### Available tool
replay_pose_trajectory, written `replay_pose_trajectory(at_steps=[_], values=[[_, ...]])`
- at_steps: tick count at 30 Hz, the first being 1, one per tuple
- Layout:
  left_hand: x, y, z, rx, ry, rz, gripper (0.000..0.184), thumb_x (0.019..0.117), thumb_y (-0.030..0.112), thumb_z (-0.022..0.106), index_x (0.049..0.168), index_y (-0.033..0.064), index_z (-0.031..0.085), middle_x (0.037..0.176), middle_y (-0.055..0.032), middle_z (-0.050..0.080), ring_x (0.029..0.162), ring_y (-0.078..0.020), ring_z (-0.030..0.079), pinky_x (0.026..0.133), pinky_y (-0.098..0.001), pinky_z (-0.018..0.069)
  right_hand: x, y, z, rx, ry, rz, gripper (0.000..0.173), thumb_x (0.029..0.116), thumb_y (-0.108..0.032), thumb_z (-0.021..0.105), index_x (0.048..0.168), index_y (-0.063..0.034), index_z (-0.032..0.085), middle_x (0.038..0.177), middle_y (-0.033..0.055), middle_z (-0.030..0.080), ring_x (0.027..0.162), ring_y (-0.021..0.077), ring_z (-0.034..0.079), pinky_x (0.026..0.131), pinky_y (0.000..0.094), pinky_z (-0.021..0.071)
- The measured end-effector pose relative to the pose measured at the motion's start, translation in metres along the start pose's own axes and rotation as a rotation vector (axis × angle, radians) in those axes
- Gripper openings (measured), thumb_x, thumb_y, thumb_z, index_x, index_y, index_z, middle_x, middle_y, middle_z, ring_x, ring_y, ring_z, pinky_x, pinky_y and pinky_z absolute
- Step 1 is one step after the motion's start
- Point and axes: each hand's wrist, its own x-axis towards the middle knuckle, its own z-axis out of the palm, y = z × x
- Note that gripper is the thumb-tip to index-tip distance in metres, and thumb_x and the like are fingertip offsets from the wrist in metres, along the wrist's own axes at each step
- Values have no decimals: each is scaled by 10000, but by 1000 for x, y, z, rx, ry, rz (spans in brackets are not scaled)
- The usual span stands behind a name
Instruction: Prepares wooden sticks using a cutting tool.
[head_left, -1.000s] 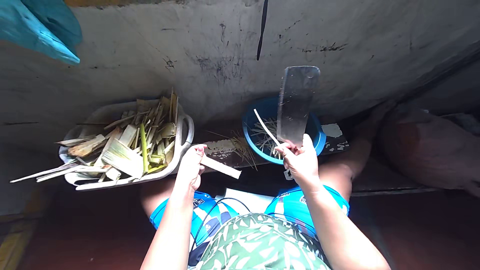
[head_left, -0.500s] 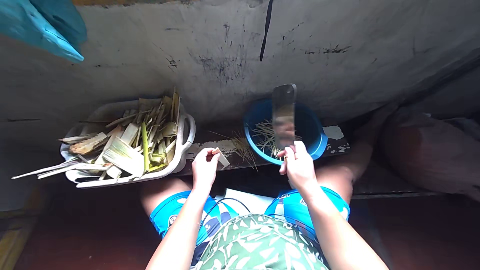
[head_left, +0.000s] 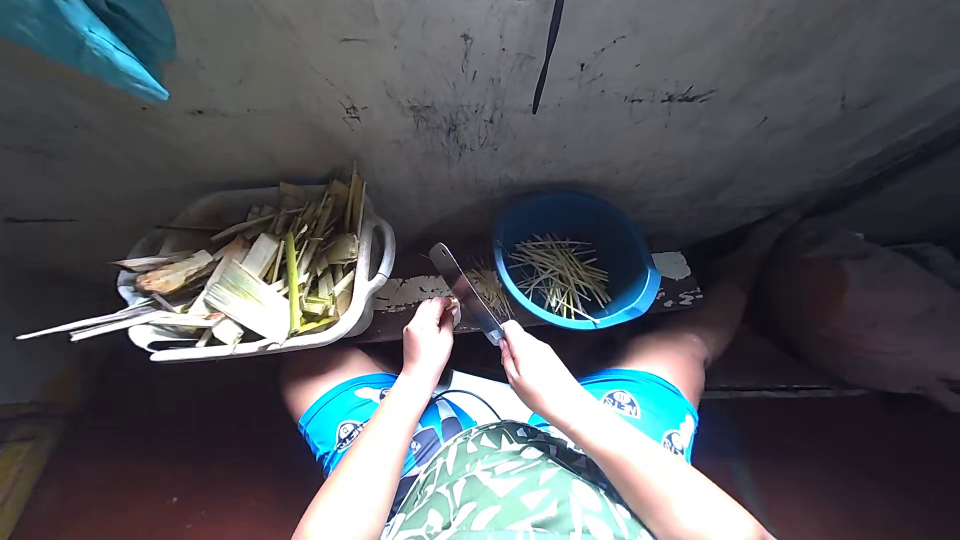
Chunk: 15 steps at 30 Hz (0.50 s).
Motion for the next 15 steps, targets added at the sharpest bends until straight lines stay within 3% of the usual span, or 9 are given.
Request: replay_pose_trajectory(at_steps=[6, 15], values=[[0, -1, 1, -1, -2, -3, 166, 969, 102, 654, 1050, -2, 754, 1019, -155, 747, 939, -249, 740, 874, -407, 597, 1, -4, 2, -76, -6, 23, 260, 1089, -153, 372, 1205, 2, 545, 926, 145, 646, 853, 264, 689, 755, 375, 560], [-5, -4, 2, 2, 41, 26, 140, 965, 88, 656, 1013, 8, 760, 1000, -137, 756, 958, -231, 740, 895, -398, 590, 3, -29, -13, -175, -247, 155, 258, 1099, -145, 349, 1292, -25, 471, 982, 158, 641, 949, 303, 693, 811, 425, 558]])
